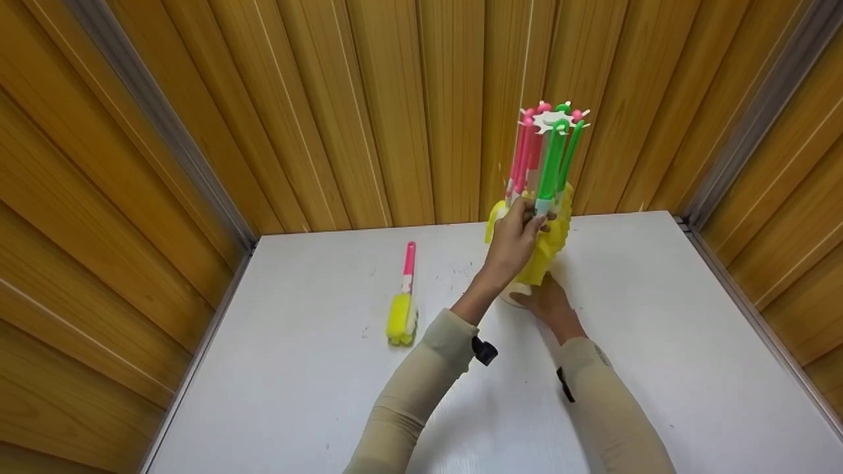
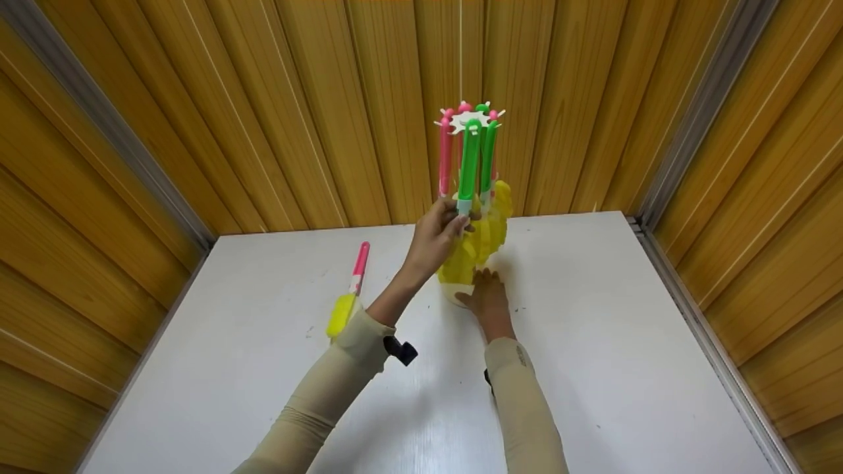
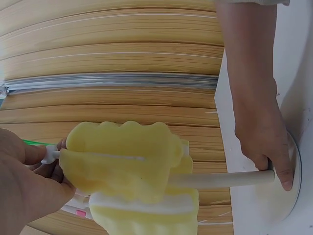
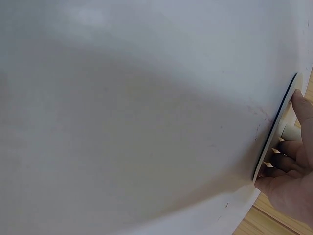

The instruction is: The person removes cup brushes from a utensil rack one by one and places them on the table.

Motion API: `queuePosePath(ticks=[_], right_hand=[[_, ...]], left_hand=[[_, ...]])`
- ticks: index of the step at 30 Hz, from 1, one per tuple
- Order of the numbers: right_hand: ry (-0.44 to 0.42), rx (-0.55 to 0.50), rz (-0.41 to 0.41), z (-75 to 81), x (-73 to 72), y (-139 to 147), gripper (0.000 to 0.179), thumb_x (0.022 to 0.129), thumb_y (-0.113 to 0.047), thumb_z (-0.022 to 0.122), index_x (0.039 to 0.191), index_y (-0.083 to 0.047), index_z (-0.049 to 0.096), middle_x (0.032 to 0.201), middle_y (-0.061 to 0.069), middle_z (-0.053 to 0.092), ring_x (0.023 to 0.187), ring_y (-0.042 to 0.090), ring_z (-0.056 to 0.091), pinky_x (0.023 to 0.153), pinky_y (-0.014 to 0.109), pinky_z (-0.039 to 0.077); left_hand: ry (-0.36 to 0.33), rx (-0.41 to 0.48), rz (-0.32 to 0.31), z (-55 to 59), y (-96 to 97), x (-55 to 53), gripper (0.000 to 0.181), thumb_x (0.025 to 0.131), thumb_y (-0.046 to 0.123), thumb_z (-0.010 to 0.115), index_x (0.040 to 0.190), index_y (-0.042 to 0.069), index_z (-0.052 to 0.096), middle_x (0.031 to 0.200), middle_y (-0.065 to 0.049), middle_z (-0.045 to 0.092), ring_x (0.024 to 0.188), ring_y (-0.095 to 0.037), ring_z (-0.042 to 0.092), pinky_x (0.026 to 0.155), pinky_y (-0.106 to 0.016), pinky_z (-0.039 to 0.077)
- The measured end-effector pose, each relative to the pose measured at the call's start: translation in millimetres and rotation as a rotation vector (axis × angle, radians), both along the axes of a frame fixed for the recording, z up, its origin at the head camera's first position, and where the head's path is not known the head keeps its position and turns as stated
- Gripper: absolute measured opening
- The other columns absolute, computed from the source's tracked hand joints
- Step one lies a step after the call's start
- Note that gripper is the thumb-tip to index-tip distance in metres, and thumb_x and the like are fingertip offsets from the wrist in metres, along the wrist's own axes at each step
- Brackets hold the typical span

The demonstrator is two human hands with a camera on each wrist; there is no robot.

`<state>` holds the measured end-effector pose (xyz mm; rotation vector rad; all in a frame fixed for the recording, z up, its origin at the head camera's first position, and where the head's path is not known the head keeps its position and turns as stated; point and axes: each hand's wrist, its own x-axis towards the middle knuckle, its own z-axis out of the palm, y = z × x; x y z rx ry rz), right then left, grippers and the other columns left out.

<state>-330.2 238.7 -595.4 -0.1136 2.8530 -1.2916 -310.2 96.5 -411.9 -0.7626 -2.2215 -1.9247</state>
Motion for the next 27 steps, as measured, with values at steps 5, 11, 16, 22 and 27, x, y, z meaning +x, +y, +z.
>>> queuePosePath(ticks=[5, 11, 16, 22, 27], right_hand=[[-0.023, -0.014, -0.006, 1.9, 0.6, 0, 0.072, 0.095, -0.02, 0.074, 0.15, -0.004, 0.029, 0.149, 0.016, 0.043, 0.137, 0.033, 0.041, 0.121, 0.051, 0.027], [-0.078, -0.062, -0.039, 5.1, 2.2, -1, 0.072, 0.096, -0.022, 0.074, 0.15, -0.003, 0.03, 0.148, 0.018, 0.042, 0.138, 0.034, 0.04, 0.122, 0.052, 0.025], [-0.126, -0.099, -0.062, 6.0, 3.0, -2, 0.072, 0.096, -0.024, 0.073, 0.15, -0.003, 0.029, 0.149, 0.018, 0.042, 0.139, 0.035, 0.039, 0.122, 0.052, 0.023], [-0.13, -0.118, -0.06, 5.0, 3.4, -1, 0.074, 0.097, -0.023, 0.072, 0.152, -0.005, 0.027, 0.149, 0.017, 0.041, 0.138, 0.034, 0.039, 0.122, 0.052, 0.023], [-0.104, -0.094, -0.045, 3.4, 1.1, -1, 0.072, 0.097, -0.024, 0.072, 0.152, -0.009, 0.027, 0.149, 0.013, 0.041, 0.137, 0.032, 0.04, 0.122, 0.052, 0.024]], left_hand=[[0.0, 0.013, -0.015, 0.6, -0.8, 1.8, 0.018, 0.106, 0.004, 0.051, 0.123, 0.007, 0.053, 0.111, -0.007, 0.073, 0.093, -0.013, 0.068, 0.087, -0.019, 0.055], [0.015, 0.036, -0.045, -0.6, -1.0, 2.5, 0.017, 0.105, 0.003, 0.052, 0.121, 0.004, 0.054, 0.111, -0.009, 0.073, 0.093, -0.013, 0.069, 0.088, -0.021, 0.055], [0.006, 0.05, -0.052, -1.3, -2.3, 2.1, 0.015, 0.105, 0.003, 0.053, 0.12, 0.004, 0.055, 0.109, -0.009, 0.074, 0.092, -0.011, 0.069, 0.087, -0.021, 0.055], [-0.006, 0.056, -0.05, -2.0, -6.0, 4.6, 0.014, 0.104, 0.004, 0.055, 0.118, 0.003, 0.056, 0.108, -0.008, 0.073, 0.092, -0.009, 0.069, 0.087, -0.02, 0.056], [-0.018, 0.059, -0.045, -1.4, -10.5, 7.7, 0.014, 0.103, 0.006, 0.057, 0.117, 0.004, 0.059, 0.107, -0.006, 0.073, 0.093, -0.009, 0.07, 0.086, -0.021, 0.056]])
